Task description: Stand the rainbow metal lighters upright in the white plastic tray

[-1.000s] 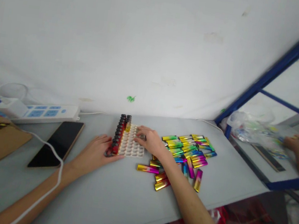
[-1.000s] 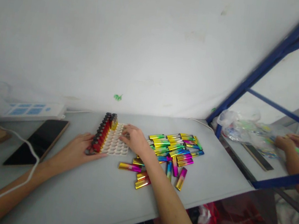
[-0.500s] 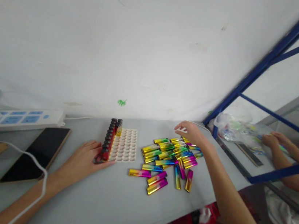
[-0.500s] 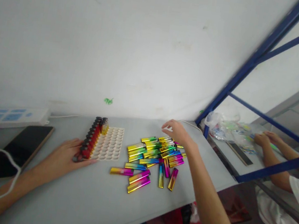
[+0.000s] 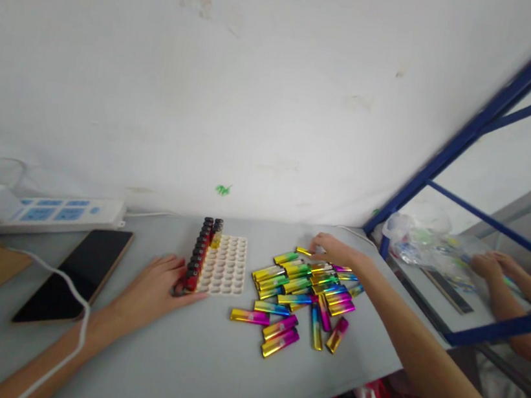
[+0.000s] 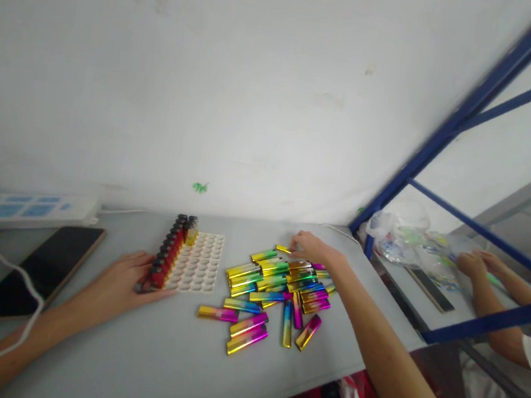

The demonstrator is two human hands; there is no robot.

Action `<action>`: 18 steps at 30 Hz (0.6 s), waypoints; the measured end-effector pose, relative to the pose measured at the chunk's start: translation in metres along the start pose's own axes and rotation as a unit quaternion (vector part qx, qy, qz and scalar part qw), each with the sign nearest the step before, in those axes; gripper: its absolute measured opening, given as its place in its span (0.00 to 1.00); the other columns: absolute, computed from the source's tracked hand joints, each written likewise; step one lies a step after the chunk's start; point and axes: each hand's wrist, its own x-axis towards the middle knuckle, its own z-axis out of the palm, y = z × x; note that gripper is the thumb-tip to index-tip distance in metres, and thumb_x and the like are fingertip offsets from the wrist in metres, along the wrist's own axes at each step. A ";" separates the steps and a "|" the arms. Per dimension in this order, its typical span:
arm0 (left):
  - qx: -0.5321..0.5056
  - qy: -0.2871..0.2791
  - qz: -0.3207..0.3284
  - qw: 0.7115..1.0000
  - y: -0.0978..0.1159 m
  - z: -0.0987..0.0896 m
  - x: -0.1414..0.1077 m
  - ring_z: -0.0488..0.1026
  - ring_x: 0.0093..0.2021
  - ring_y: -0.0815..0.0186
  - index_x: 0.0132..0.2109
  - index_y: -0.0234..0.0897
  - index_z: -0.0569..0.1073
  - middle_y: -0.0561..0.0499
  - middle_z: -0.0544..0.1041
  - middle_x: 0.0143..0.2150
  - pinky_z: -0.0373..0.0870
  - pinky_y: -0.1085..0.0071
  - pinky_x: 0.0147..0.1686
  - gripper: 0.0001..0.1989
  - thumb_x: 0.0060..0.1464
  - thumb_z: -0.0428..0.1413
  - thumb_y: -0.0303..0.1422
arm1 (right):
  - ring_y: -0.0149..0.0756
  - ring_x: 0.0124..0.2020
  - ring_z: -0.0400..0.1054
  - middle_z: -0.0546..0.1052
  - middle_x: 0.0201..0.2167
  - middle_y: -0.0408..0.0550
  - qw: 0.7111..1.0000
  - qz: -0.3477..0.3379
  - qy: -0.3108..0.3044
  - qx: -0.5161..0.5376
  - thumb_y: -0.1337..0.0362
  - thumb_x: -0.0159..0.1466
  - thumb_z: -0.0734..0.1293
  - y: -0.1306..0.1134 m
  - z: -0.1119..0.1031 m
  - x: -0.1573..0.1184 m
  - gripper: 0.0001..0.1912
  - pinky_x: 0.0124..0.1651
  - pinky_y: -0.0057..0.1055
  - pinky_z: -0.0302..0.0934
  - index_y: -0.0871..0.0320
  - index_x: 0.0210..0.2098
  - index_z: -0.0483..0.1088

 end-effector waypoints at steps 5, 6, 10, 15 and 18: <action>-0.008 -0.006 0.004 1.000 -0.001 0.001 -0.002 0.74 0.37 0.53 0.25 0.43 0.68 0.48 0.75 0.30 0.68 0.59 0.42 0.29 0.59 0.57 0.62 | 0.46 0.44 0.78 0.84 0.43 0.56 0.988 0.023 0.078 0.129 0.54 0.70 0.68 0.002 0.011 0.003 0.12 0.51 0.41 0.70 0.56 0.43 0.76; -0.010 -0.006 0.005 1.000 -0.001 0.001 -0.002 0.74 0.38 0.53 0.25 0.43 0.69 0.48 0.75 0.30 0.68 0.59 0.42 0.30 0.59 0.57 0.62 | 0.45 0.41 0.77 0.84 0.41 0.55 0.979 0.018 0.102 0.177 0.51 0.70 0.67 -0.001 0.014 0.002 0.14 0.49 0.41 0.70 0.56 0.44 0.75; -0.017 0.009 0.011 1.000 -0.001 0.000 -0.003 0.74 0.37 0.54 0.24 0.43 0.70 0.48 0.76 0.30 0.67 0.60 0.41 0.30 0.58 0.58 0.62 | 0.38 0.34 0.73 0.80 0.35 0.48 0.915 -0.047 0.183 0.357 0.40 0.65 0.72 -0.037 0.021 0.004 0.24 0.41 0.37 0.71 0.56 0.43 0.73; -0.010 0.001 0.014 1.000 -0.003 0.001 -0.003 0.74 0.38 0.54 0.25 0.42 0.71 0.48 0.76 0.31 0.67 0.60 0.41 0.29 0.58 0.59 0.62 | 0.32 0.32 0.68 0.76 0.34 0.43 0.858 -0.110 0.170 0.472 0.44 0.64 0.75 -0.124 0.024 0.018 0.22 0.37 0.32 0.67 0.55 0.45 0.78; -0.003 -0.012 0.009 1.000 -0.002 0.000 -0.003 0.74 0.39 0.53 0.26 0.42 0.71 0.47 0.77 0.32 0.67 0.60 0.42 0.28 0.60 0.59 0.61 | 0.33 0.32 0.68 0.73 0.30 0.40 0.815 -0.121 0.173 0.540 0.46 0.63 0.78 -0.169 0.031 0.031 0.21 0.39 0.33 0.67 0.54 0.46 0.79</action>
